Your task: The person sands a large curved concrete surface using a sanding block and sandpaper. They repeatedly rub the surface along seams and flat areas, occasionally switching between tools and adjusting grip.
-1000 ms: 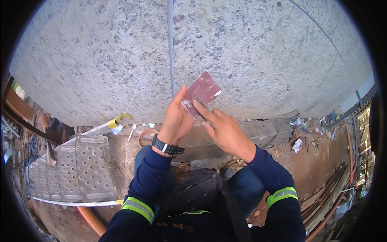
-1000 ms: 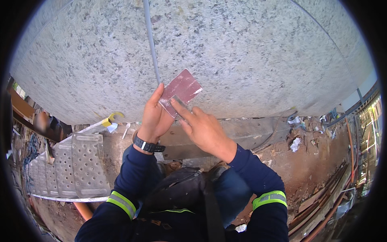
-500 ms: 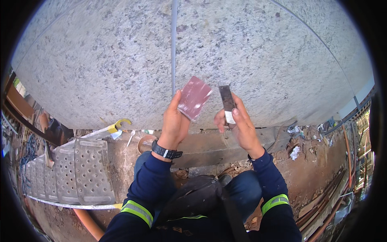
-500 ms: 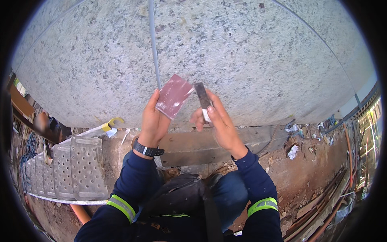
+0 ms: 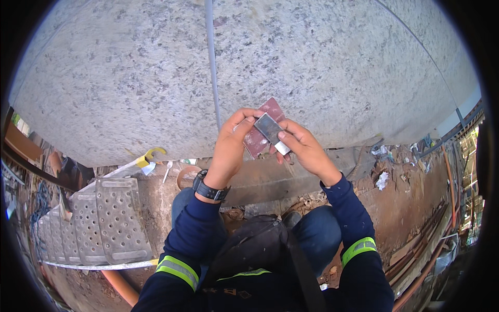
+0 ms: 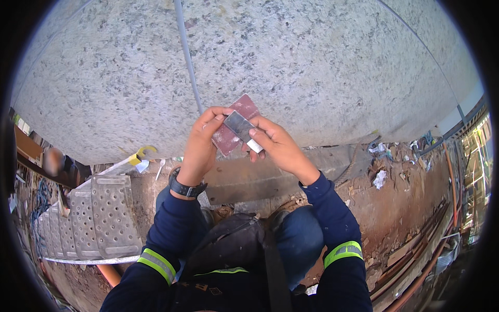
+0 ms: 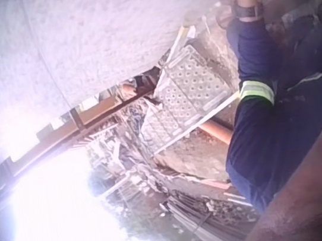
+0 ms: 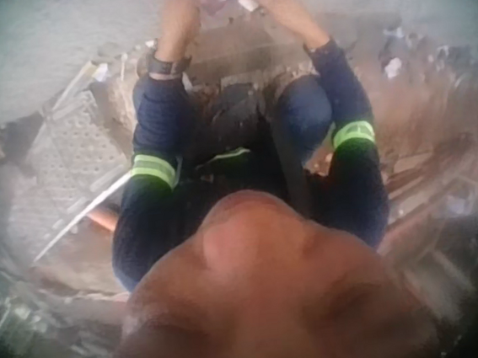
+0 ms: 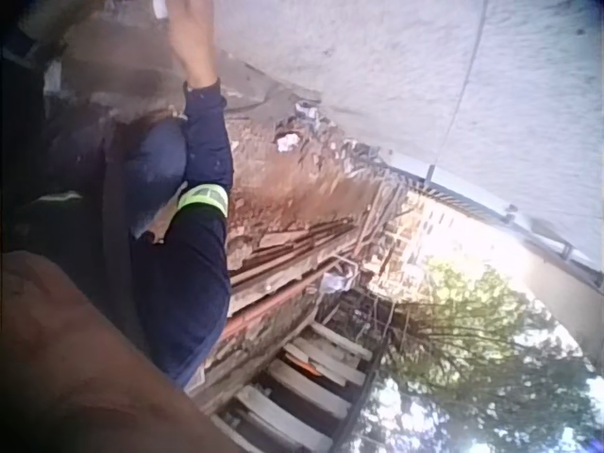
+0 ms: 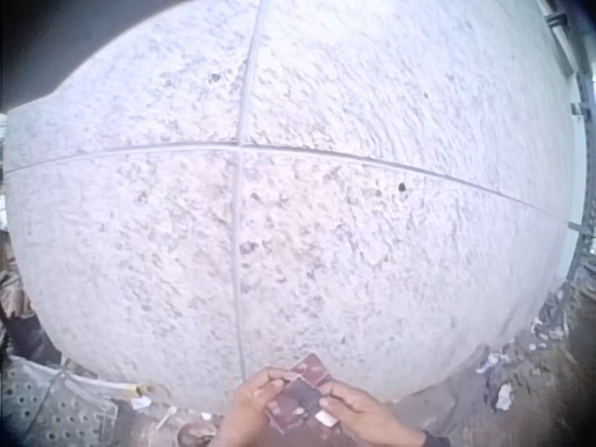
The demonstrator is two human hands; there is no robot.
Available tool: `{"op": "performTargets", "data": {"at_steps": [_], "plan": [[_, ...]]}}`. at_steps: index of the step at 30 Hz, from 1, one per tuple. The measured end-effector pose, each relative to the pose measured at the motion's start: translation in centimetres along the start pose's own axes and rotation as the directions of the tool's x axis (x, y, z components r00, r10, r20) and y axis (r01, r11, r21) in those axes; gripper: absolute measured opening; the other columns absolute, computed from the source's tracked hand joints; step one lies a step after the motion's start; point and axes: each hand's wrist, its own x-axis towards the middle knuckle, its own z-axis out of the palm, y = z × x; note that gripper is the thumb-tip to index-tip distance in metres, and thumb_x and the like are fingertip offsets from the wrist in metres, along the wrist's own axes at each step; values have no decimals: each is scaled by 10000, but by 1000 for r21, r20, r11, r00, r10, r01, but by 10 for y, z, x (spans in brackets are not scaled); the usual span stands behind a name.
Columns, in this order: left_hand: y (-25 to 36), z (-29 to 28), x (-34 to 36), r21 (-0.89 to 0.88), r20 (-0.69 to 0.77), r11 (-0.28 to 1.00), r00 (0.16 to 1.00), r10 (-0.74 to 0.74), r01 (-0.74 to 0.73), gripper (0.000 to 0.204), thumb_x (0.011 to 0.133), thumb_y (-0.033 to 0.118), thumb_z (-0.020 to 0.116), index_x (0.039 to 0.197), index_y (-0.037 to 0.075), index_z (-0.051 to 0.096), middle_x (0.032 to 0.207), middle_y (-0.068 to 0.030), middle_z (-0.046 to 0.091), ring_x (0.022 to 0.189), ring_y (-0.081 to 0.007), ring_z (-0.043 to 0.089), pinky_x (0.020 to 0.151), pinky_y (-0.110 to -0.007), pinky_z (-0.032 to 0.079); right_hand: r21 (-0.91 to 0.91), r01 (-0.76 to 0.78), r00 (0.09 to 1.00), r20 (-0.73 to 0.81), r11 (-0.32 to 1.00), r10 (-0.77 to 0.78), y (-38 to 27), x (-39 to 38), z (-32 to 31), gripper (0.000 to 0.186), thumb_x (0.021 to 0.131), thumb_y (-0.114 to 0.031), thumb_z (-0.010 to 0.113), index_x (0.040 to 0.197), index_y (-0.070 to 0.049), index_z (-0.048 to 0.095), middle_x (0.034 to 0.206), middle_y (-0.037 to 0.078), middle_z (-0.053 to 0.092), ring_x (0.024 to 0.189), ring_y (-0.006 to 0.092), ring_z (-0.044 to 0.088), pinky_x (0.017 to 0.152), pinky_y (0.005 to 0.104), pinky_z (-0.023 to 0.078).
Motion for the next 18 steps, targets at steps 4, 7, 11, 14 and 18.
{"op": "performTargets", "data": {"at_steps": [4, 7, 11, 14, 18], "plan": [[-1, -1, 2, -76, 18, 997, 1000, -24, 25, 153, 1110, 160, 565, 1084, 59, 677, 1077, -14, 693, 1019, -105, 623, 941, -290, 486, -98, 23, 1000, -17, 995, -25, 4, 1, 0, 217, 1145, -208, 496, 1209, -40, 618, 925, 61, 727, 763, 103, 673, 704, 265, 518], [-5, -5, 3, -64, 54, 998, 999, -9, 12, 123, 1103, 157, 606, 1045, 68, 669, 1053, -6, 693, 1007, -93, 621, 928, -286, 488, -89, 21, 999, -25, 996, -23, 5, 2, 1, 206, 1143, -204, 507, 1188, -41, 624, 904, 46, 722, 786, 86, 660, 727, 262, 523], [-10, -6, 5, -145, 58, 989, 998, -31, 39, 99, 1088, 150, 652, 1035, 70, 675, 1021, 1, 699, 985, -76, 629, 902, -273, 500, -90, 5, 999, -43, 996, -9, 7, 2, -1, 195, 1142, -230, 534, 1176, -65, 632, 873, 21, 711, 762, 78, 639, 700, 253, 506], [-9, -10, 5, -144, 95, 983, 990, -100, 113, 107, 1091, 155, 649, 1037, 70, 686, 1016, -1, 710, 960, -75, 642, 880, -268, 517, -97, 4, 1000, -27, 995, -7, 8, 2, -4, 211, 1143, -240, 538, 1151, -54, 638, 845, 25, 709, 737, 76, 637, 688, 257, 514], [-8, -8, 4, -156, 104, 980, 989, -105, 121, 115, 1094, 154, 643, 1040, 66, 691, 1018, -8, 718, 938, -77, 652, 850, -263, 532, -78, 0, 999, -32, 997, -2, 10, 3, -7, 221, 1140, -259, 555, 1127, -58, 644, 811, 22, 699, 703, 75, 628, 663, 253, 506]]}}
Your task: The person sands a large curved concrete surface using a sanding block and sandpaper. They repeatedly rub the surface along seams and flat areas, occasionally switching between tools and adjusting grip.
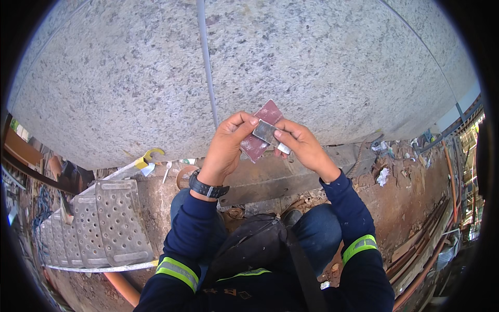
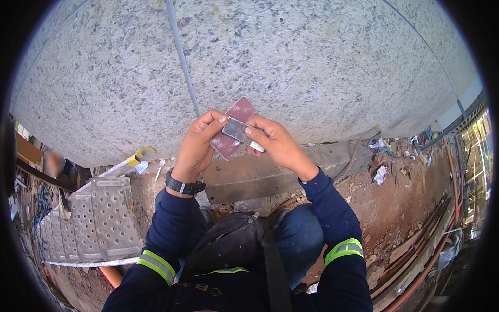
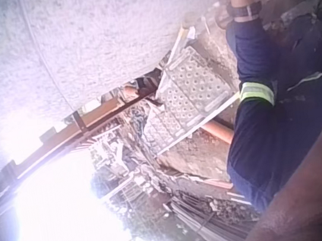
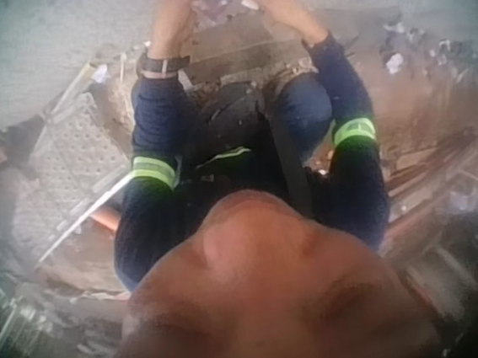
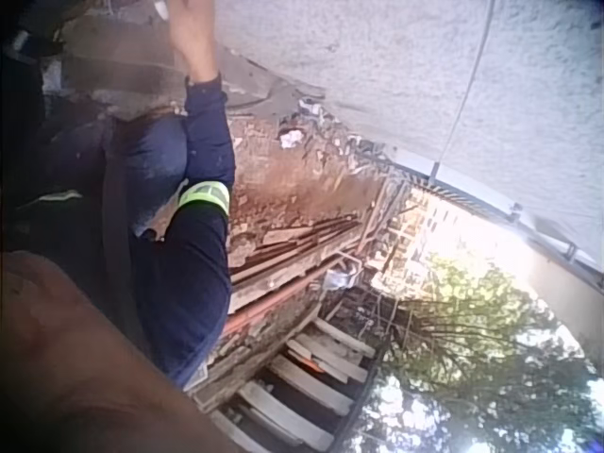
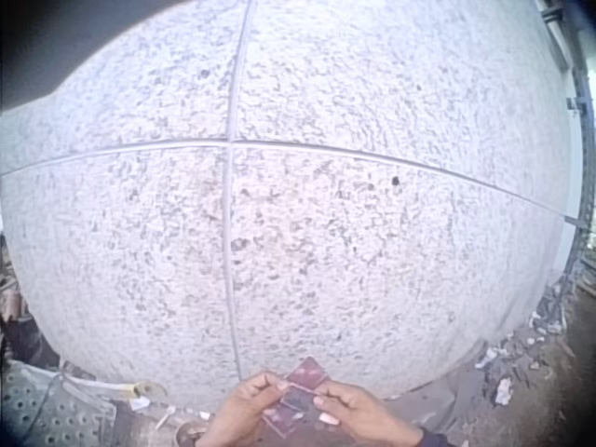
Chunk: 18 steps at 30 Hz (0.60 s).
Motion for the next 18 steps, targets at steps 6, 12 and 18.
{"op": "performTargets", "data": {"at_steps": [6, 12, 18], "plan": [[5, 5, -1, -20, -1, 999, 999, -32, 32, 119, 1097, 153, 637, 1104, 52, 700, 1049, -17, 724, 969, -81, 660, 879, -273, 537, 41, 3, 1000, -1, 999, -3, 1, 1, -2, 217, 1140, -260, 557, 1129, -61, 643, 808, 23, 696, 700, 77, 624, 661, 255, 504], [6, 22, -6, 203, -48, 973, 991, 125, -113, 122, 1046, 133, 697, 1132, 46, 699, 1124, -19, 722, 1037, -105, 648, 936, -277, 496, 140, 88, 996, -29, 986, -85, 1, 2, 1, 201, 1136, -227, 550, 1164, -53, 647, 938, 28, 702, 832, 92, 646, 774, 277, 531], [-6, 27, -8, 697, 32, 642, 908, 418, -320, 151, 978, 48, 730, 1101, -2, 658, 1299, -175, 723, 980, -254, 718, 860, -358, 561, -280, 156, 964, -167, 947, -208, 5, 3, 6, 197, 1097, -220, 618, 1208, -62, 658, 1066, 27, 682, 953, 103, 635, 804, 295, 523]]}}
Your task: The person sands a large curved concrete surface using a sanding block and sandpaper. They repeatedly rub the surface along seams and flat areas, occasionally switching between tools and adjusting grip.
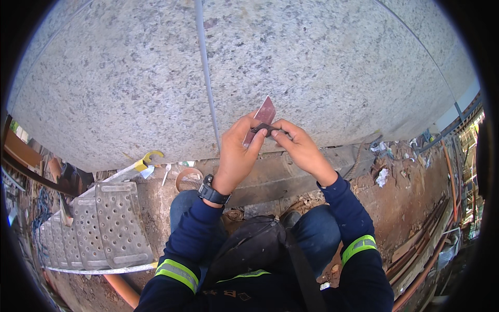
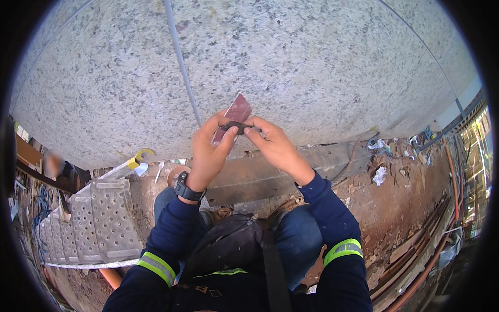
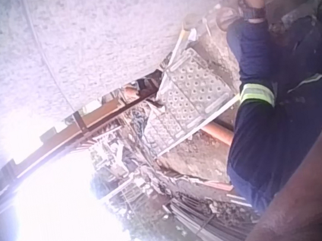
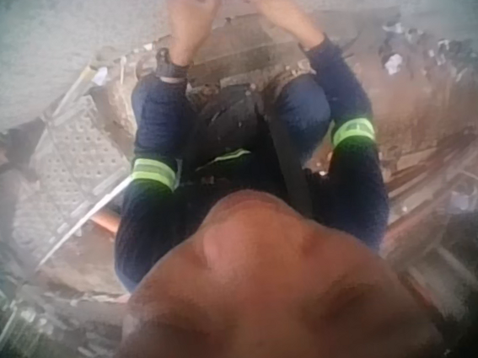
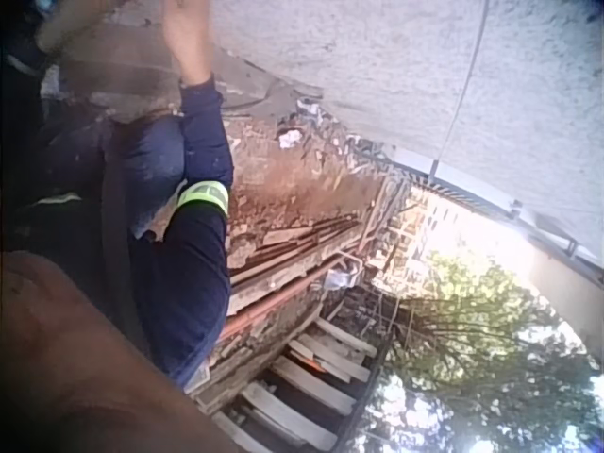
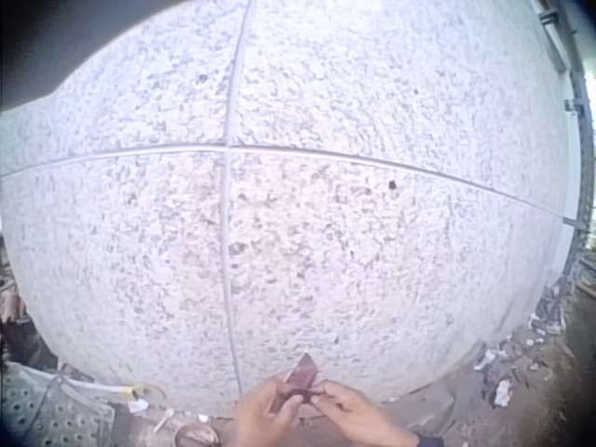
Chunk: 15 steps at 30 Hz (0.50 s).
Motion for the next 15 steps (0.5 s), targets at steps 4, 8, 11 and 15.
{"op": "performTargets", "data": {"at_steps": [4, 8, 11, 15], "plan": [[8, -1, 1, 214, -50, 965, 985, 164, -150, 152, 958, 33, 729, 1086, -1, 654, 1335, -215, 700, 965, -346, 723, 807, -377, 581, -479, 185, 939, -170, 858, -298, -12, -2, -7, 224, 1058, -216, 689, 1214, -60, 650, 1055, 7, 661, 944, 84, 610, 767, 276, 499], [5, 4, -2, 308, 12, 923, 971, 240, -232, 199, 923, 25, 745, 1098, 13, 650, 1361, -189, 692, 1021, -376, 727, 793, -400, 593, 31, -46, 998, -49, 998, 47, -24, -6, 10, 170, 1040, -181, 721, 1084, -63, 607, 909, -25, 617, 826, 43, 565, 708, 237, 464], [11, 10, -4, 323, 34, 926, 981, 193, -193, 200, 899, 17, 768, 1076, 7, 675, 1357, -202, 702, 1077, -366, 735, 854, -398, 590, 112, -9, 992, -126, 994, 23, -8, -1, 17, 278, 993, -226, 787, 941, -61, 569, 750, -36, 547, 701, 49, 491, 632, 244, 428], [4, 8, -5, 299, 48, 932, 979, 200, -205, 182, 909, 29, 761, 1061, 7, 665, 1341, -202, 707, 1063, -356, 732, 844, -387, 587, 180, -16, 995, -95, 984, 33, -7, -2, 15, 283, 982, -184, 798, 932, -61, 548, 783, -35, 557, 731, 40, 492, 646, 238, 429]]}}
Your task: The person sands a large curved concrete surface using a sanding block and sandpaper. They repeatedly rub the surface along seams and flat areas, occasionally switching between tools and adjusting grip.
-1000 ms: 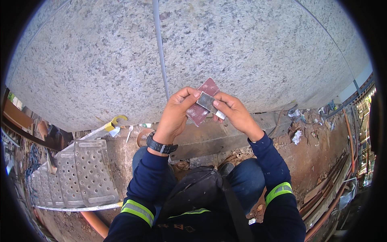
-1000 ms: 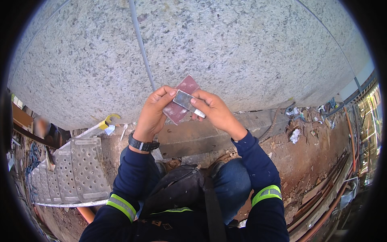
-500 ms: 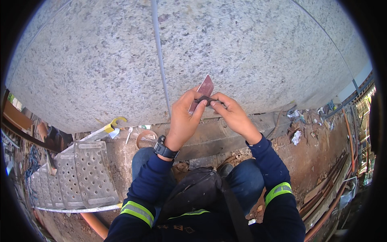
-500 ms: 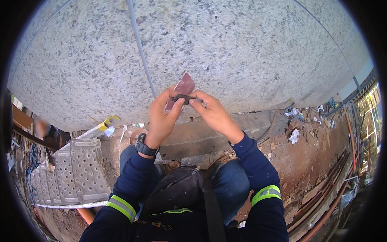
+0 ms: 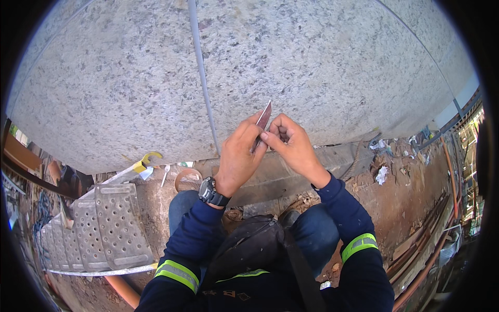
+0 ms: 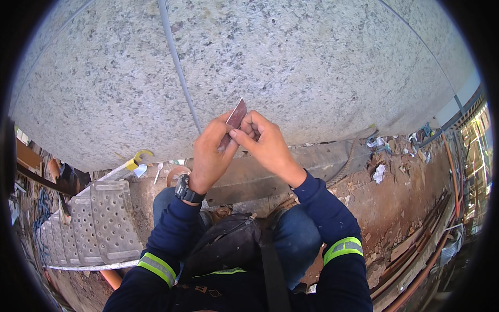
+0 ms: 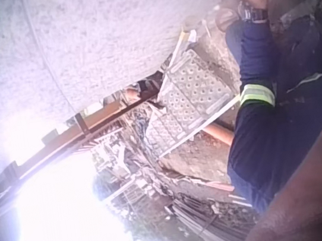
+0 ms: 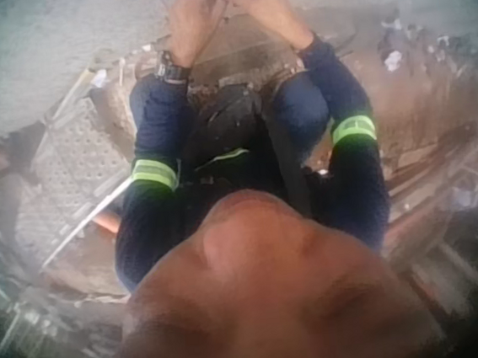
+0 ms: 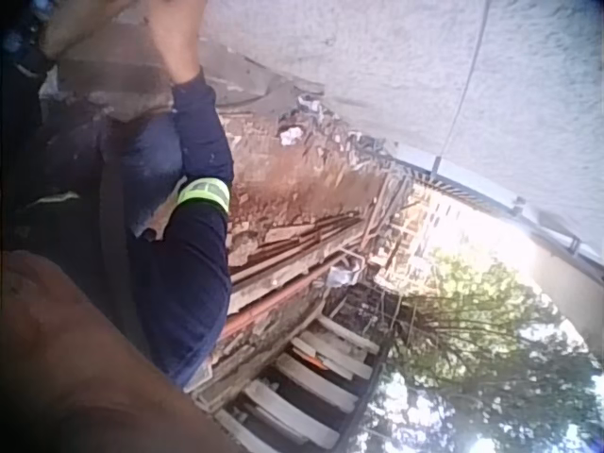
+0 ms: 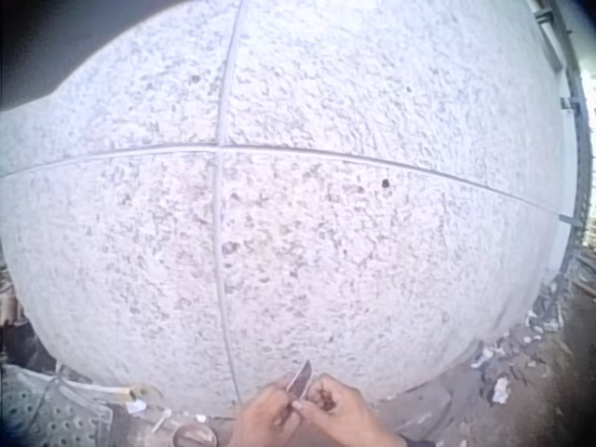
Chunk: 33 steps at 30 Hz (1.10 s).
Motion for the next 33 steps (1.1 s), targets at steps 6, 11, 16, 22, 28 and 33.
{"op": "performTargets", "data": {"at_steps": [6, 11, 16, 22, 28, 33], "plan": [[-3, -4, 4, -253, -73, 956, 982, -172, 148, 128, 944, 28, 734, 999, 3, 622, 1240, -145, 734, 948, -233, 708, 779, -334, 554, -318, 300, 952, 44, 899, -302, -1, 3, -13, 322, 920, -121, 812, 1187, -62, 643, 957, 41, 635, 878, 165, 640, 770, 325, 525], [-17, -8, 6, -526, -33, 798, 930, -366, 295, 107, 977, 41, 724, 958, 28, 620, 1097, -69, 738, 951, -91, 623, 799, -272, 514, -608, 441, 889, 193, 660, -416, -8, 0, -8, 555, 823, -150, 858, 1340, -115, 659, 1100, 134, 589, 955, 341, 629, 810, 425, 544], [-24, -18, 6, -705, 181, 522, 834, -522, 480, 96, 982, 48, 738, 1048, 52, 669, 1122, -44, 727, 1001, -105, 652, 892, -269, 519, -643, 407, 908, 207, 648, -365, -16, -3, -6, 611, 826, -121, 843, 1403, -121, 641, 1095, 109, 599, 927, 297, 632, 796, 380, 553], [-2, -21, 14, -881, 299, 218, 850, -435, 421, 442, 1009, 81, 701, 1435, 56, 586, 1330, -73, 667, 1218, -148, 633, 1042, -314, 510, -399, 352, 936, 119, 847, -333, -8, -1, -10, 690, 867, -54, 757, 1529, -138, 582, 1108, 88, 596, 980, 201, 630, 779, 329, 553], [-25, -3, 2, -923, 352, -5, 839, -414, 384, 452, 1056, 186, 645, 1477, 40, 567, 1379, -96, 655, 1299, -206, 621, 1160, -393, 466, -295, 266, 962, 147, 918, -231, -9, -2, 2, 650, 917, -30, 663, 1551, -137, 566, 1140, 101, 600, 980, 193, 601, 808, 325, 527], [-25, -1, 3, -906, 394, -58, 787, -475, 419, 398, 1106, 218, 553, 1446, 11, 566, 1407, -129, 654, 1334, -257, 617, 1188, -485, 468, -413, 296, 955, 127, 862, -267, -8, -2, -7, 649, 935, -53, 608, 1575, -148, 546, 1088, 96, 553, 894, 204, 542, 775, 341, 482]]}}
